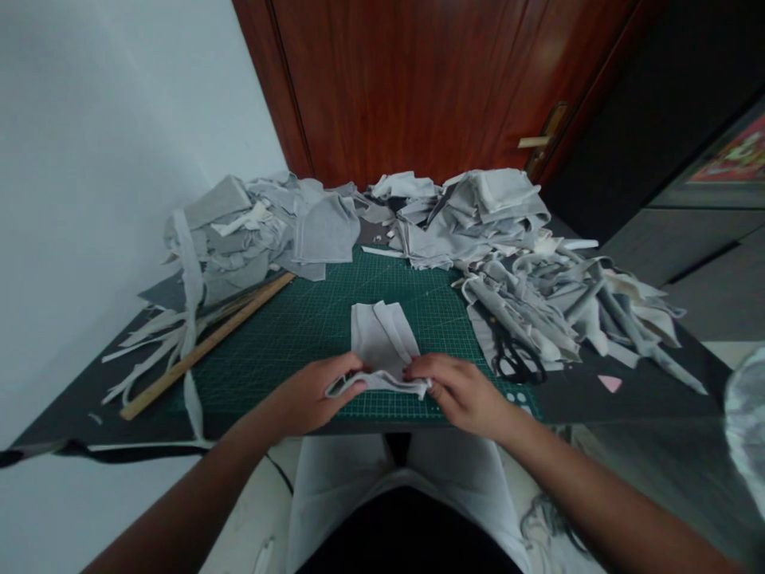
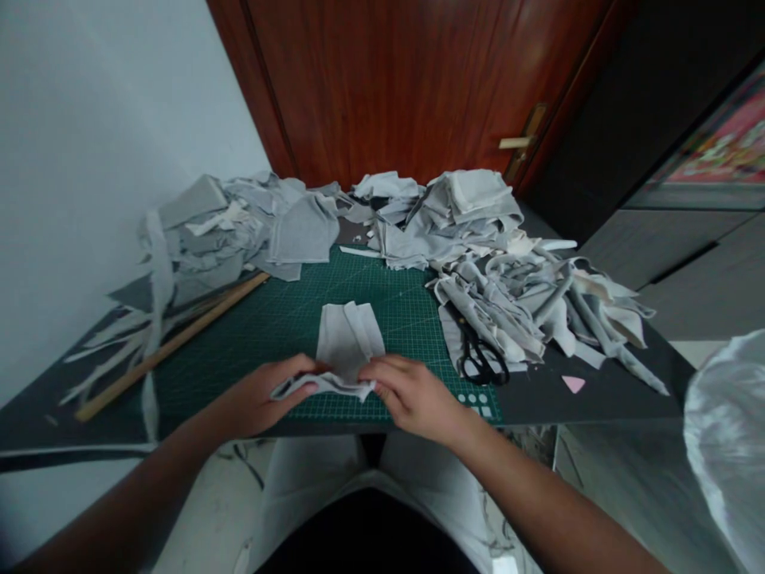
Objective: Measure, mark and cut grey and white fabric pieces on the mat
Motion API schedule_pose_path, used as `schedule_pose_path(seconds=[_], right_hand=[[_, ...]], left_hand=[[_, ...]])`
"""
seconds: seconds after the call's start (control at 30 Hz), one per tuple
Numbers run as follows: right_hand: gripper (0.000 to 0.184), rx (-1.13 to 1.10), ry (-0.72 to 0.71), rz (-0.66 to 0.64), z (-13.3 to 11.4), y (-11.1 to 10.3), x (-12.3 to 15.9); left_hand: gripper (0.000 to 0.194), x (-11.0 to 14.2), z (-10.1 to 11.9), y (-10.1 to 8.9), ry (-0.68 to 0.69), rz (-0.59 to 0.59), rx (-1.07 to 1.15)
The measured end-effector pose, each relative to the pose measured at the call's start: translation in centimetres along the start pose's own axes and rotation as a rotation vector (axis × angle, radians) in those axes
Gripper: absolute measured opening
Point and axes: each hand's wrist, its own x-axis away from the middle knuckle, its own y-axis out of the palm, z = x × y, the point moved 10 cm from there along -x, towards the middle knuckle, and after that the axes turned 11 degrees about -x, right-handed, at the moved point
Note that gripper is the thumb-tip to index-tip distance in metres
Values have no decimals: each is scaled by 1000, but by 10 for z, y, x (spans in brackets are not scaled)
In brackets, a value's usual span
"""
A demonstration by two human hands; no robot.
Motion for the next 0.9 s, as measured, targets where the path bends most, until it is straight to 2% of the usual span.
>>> schedule_pose_path(seconds=[0.07,0.13,0.3,0.43,0.63,0.7,0.73,0.83,0.9], right_hand=[[22,-10,141,-27,24,17,14],[23,3,306,-10,46,20,14],[28,126,642,117,89,-2,-21],[29,325,831,52,122,-4,-46],[32,397,917,-16,147,11,-56],[34,423,945,-11,150,13,-55],[35,436,957,-6,151,12,-55],[41,486,969,30,145,6,-54],[43,533,879,114,125,-7,-57]], left_hand=[[25,2,-8,22,-18,-38,10],[22,-2,-17,24,-81,-4,-21],[25,-29,-45,-2,-299,206,-73],[22,-49,-65,-15,-385,358,-41],[13,-53,-80,-8,-461,394,-26],[11,-52,-81,-9,-461,436,-36],[16,-52,-81,-12,-447,475,-43],[39,-50,-75,-20,-342,583,-94],[37,-52,-70,-17,-257,562,-162]])
